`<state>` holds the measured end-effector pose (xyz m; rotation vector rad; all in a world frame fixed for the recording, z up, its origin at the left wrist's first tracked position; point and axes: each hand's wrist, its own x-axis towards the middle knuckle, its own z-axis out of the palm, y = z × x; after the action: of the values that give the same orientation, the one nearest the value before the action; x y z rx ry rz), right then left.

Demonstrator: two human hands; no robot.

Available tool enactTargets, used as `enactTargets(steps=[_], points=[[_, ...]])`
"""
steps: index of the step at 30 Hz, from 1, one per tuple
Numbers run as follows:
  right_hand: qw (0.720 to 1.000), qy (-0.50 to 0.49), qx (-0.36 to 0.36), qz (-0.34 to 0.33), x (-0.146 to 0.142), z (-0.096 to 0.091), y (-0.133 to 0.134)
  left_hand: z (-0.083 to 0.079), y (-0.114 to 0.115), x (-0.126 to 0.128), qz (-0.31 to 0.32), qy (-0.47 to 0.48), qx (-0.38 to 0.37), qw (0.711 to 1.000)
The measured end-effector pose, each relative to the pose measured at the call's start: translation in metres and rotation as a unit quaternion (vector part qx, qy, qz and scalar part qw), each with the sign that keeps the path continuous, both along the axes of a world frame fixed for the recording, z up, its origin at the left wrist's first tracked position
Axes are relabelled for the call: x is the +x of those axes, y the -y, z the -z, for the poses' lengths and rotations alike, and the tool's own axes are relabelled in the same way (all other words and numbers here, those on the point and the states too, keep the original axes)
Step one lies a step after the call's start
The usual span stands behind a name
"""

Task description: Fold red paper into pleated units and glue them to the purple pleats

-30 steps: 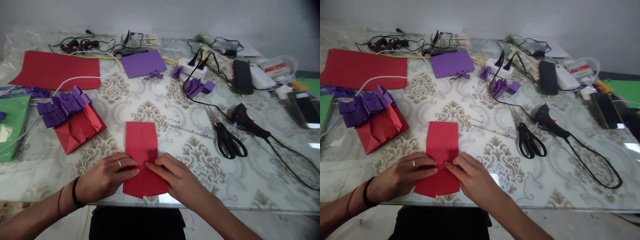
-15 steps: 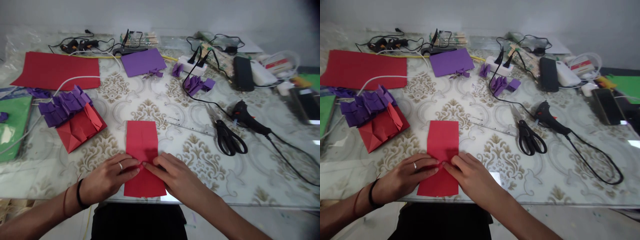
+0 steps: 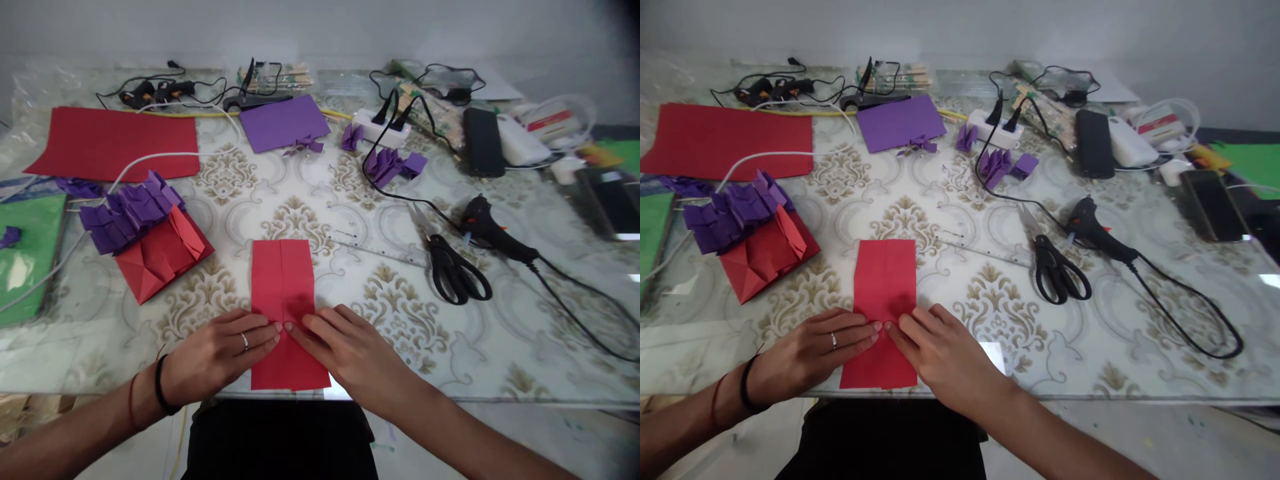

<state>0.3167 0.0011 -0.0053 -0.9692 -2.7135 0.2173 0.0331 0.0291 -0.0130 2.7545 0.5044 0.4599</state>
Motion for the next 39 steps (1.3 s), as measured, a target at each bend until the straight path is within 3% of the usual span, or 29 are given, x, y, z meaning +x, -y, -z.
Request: enactTargets(steps=[7, 13, 18, 27, 33, 39], points=[[0.999, -0.012, 0.033, 0.002, 0.002, 0.001, 0.014, -0.014, 0.006, -0.002, 0.004, 0.026, -0.102, 0.994], [1.000, -0.002, 0.020, 0.003, 0.011, 0.011, 0.027, -0.002, 0.014, 0.000, -0.064, 0.065, -0.033, 0.995], [0.999, 0.000, 0.034, 0.001, 0.016, 0.016, 0.035, 0.003, 0.015, -0.004, -0.035, 0.053, -0.019, 0.998], [0.999, 0.010, 0.046, 0.006, 0.022, 0.019, 0.050, -0.002, 0.013, -0.018, -0.004, 0.022, -0.014, 1.000], [1.000, 0.012, 0.014, 0.016, 0.023, 0.017, 0.052, -0.005, 0.010, -0.019, -0.035, 0.053, -0.070, 0.996], [1.000, -0.005, -0.015, 0.026, 0.017, 0.010, 0.046, -0.016, -0.008, -0.007, -0.067, 0.044, -0.120, 0.990]])
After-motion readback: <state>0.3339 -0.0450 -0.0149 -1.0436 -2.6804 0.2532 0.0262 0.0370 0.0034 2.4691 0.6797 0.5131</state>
